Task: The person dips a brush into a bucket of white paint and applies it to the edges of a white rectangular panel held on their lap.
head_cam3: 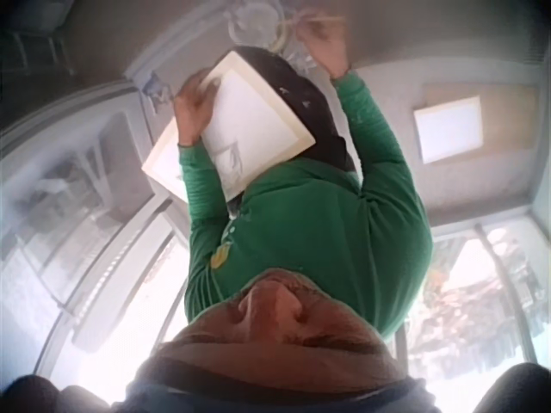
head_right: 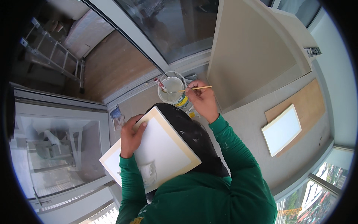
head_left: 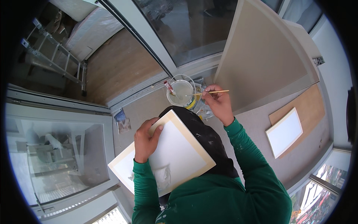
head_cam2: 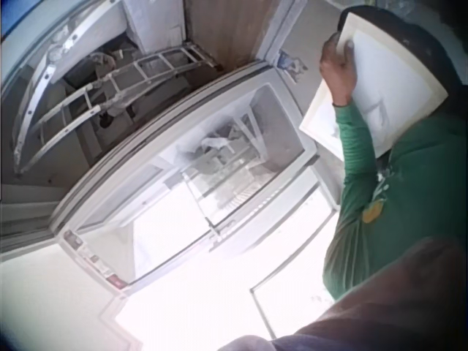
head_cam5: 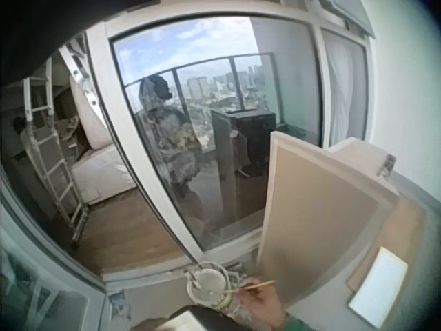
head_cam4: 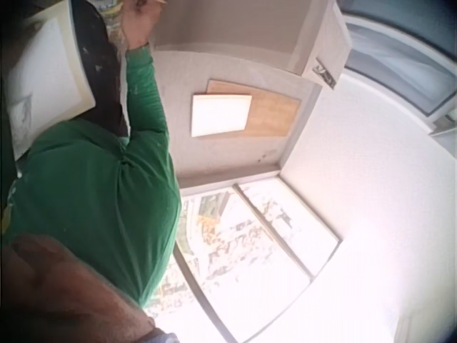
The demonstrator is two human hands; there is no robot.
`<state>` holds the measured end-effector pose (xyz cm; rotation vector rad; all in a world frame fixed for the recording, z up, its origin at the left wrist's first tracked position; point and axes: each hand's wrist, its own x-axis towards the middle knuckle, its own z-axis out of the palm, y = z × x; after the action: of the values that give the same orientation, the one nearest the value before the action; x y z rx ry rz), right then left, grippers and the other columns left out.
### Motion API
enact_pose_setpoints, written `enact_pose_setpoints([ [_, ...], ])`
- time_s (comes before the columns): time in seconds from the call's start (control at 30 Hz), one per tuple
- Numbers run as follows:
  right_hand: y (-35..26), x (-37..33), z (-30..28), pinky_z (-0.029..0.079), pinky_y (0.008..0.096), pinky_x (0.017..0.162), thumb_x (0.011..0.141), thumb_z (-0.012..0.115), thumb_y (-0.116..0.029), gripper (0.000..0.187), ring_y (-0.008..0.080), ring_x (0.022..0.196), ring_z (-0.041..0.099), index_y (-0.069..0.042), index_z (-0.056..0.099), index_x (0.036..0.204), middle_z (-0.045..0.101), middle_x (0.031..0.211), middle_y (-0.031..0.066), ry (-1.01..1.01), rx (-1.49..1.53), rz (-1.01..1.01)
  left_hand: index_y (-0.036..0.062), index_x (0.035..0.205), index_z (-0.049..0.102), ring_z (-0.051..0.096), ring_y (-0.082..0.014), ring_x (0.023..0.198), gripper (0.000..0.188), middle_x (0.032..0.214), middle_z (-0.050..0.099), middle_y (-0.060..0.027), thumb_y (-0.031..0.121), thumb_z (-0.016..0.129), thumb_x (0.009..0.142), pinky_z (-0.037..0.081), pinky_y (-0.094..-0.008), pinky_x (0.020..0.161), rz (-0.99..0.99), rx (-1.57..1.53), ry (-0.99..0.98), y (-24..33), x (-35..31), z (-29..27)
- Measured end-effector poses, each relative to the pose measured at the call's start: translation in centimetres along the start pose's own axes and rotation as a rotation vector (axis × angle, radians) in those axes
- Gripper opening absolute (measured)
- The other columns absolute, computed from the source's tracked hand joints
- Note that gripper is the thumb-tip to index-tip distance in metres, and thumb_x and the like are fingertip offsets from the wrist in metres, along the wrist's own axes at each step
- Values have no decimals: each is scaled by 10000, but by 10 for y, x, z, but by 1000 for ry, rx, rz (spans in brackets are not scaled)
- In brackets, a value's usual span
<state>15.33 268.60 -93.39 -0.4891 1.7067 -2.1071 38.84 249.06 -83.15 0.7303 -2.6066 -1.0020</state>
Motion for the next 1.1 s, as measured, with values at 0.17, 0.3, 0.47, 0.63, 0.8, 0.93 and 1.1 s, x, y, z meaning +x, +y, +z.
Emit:
enact_pose_setpoints([
  [0.17,42,37,9,548,286,679,997,750,-129,149,115,742,687,-29,755,1107,755,878,64,-58,-327,20,34,1224,769,733,-348,786,297,1097,777,-179,208,778,983,569,-389,705,27,12,31,3,2,-6],
  [0.3,79,70,31,602,387,772,935,730,-166,208,306,790,760,-42,799,1088,796,977,189,-153,-508,-94,34,1236,759,739,-388,851,301,1104,768,-184,198,769,985,576,-424,762,39,26,35,3,4,-13],
  [0.47,160,124,70,603,503,939,883,701,-176,238,406,1004,770,-41,799,1053,791,1043,214,-481,-905,-90,-1,1284,725,743,-416,1054,342,1164,756,-213,148,764,979,578,-430,922,0,11,-28,1,-1,-23],
  [0.63,214,177,87,593,504,1016,810,814,-201,345,404,1151,742,-8,801,1096,778,1176,244,-772,-1360,15,19,1335,701,720,-419,1039,404,1193,746,-210,168,769,966,558,-482,912,105,88,-50,-7,4,-20],
  [0.8,230,174,119,598,489,1019,735,914,-203,450,394,1142,755,-14,816,1131,783,1191,241,-828,-1420,70,18,1344,691,706,-460,1066,415,1220,734,-226,153,767,959,565,-493,942,74,132,-16,-19,-6,-26],
  [0.93,240,178,116,601,486,1018,749,911,-220,436,393,1134,756,-17,826,1126,792,1174,225,-875,-1466,83,22,1348,693,707,-449,1083,421,1231,735,-226,154,771,956,561,-493,954,68,148,-19,-20,-5,-28],
  [1.1,254,170,133,593,496,1026,794,885,-265,411,395,1161,741,-22,827,1120,788,1190,218,-873,-1496,131,17,1358,690,705,-435,1103,436,1233,736,-226,149,774,952,548,-490,978,36,171,-1,-26,-13,-32],
])
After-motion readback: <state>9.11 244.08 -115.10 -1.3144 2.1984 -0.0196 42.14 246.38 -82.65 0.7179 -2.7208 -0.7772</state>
